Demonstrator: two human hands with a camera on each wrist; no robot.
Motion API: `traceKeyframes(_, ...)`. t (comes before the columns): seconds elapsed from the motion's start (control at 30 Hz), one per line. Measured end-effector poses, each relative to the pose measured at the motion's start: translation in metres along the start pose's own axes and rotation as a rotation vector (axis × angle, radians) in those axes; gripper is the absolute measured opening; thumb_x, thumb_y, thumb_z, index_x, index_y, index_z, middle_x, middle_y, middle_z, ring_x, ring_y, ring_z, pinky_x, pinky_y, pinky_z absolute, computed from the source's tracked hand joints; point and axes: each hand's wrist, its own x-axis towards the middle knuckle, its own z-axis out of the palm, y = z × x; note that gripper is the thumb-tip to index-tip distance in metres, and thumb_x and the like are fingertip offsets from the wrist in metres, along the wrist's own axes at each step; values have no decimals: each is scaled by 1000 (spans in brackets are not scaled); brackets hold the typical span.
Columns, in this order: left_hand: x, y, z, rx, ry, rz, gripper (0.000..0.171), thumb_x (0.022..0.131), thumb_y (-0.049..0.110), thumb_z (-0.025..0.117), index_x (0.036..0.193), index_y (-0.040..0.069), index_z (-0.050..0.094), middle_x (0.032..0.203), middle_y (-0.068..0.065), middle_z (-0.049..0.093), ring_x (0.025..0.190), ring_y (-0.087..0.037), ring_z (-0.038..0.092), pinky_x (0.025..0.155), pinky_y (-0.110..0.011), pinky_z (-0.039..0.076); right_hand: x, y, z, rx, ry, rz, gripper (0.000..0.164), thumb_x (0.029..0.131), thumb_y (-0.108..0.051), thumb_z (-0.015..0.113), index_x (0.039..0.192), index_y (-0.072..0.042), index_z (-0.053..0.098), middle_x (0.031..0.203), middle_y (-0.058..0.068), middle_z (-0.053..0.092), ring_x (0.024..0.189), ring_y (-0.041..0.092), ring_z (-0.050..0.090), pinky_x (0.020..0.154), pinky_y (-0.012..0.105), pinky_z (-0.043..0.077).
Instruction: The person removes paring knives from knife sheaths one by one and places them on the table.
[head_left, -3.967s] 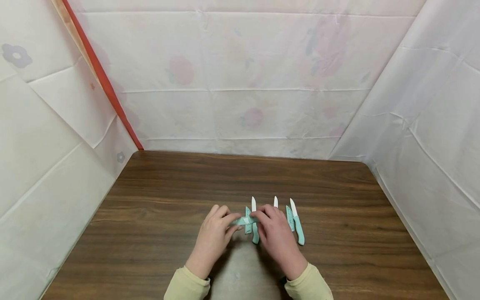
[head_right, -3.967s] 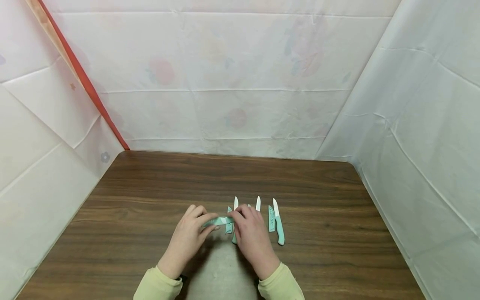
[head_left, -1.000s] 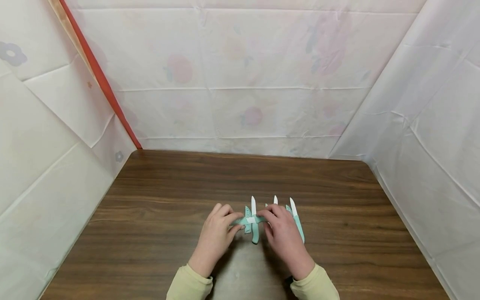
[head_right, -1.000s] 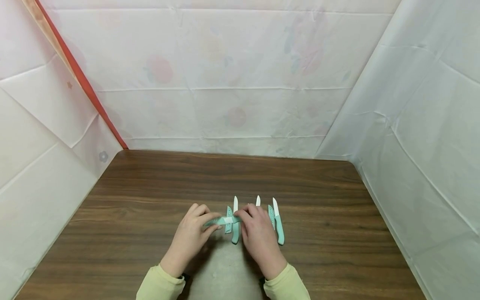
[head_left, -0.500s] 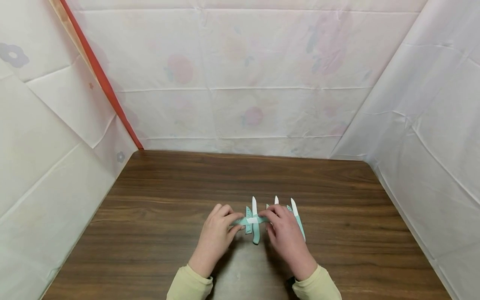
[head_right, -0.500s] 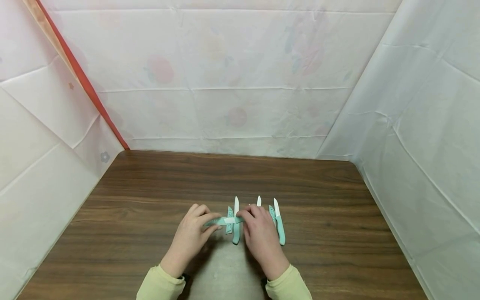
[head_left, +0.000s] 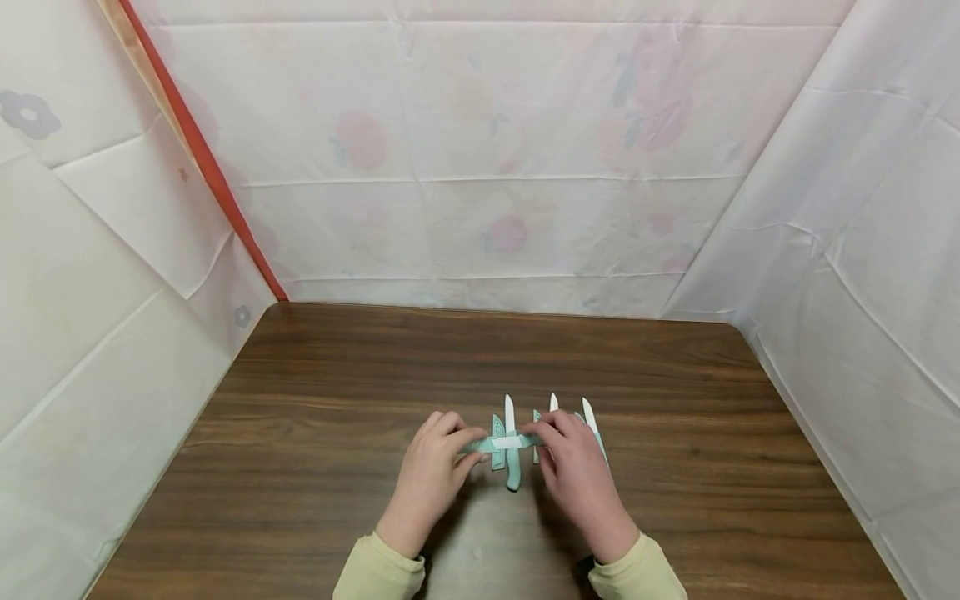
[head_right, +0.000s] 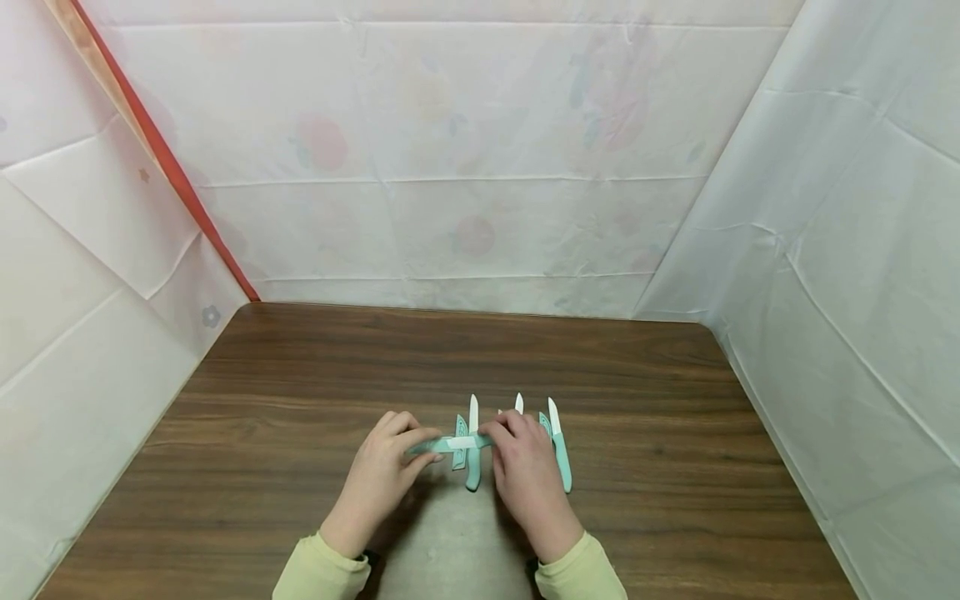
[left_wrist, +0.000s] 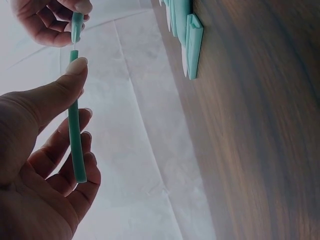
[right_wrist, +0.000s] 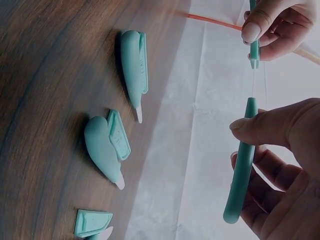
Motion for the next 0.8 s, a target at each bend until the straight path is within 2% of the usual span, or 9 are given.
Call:
traceKeyframes(0.53,-1,-1,0,-15,9,-14,28,60,15,81,86,16,71,73,8,46,69,-8,38,59,-24,36,-1,4,-1,-4,3,3,34,68,4,66,94,-18,64,92,-5,51,82,18,49,75,37,39)
traceKeyframes(0.8,-2,-2,-2,-17,5,-35,30,61,13,81,88,19,71,74,9,46,71,-7,39,58,-22,38,-3,6,-3,-7,-8,16,33,69,4,66,93,-17,64,91,-4,51,84,18,49,78,39,39)
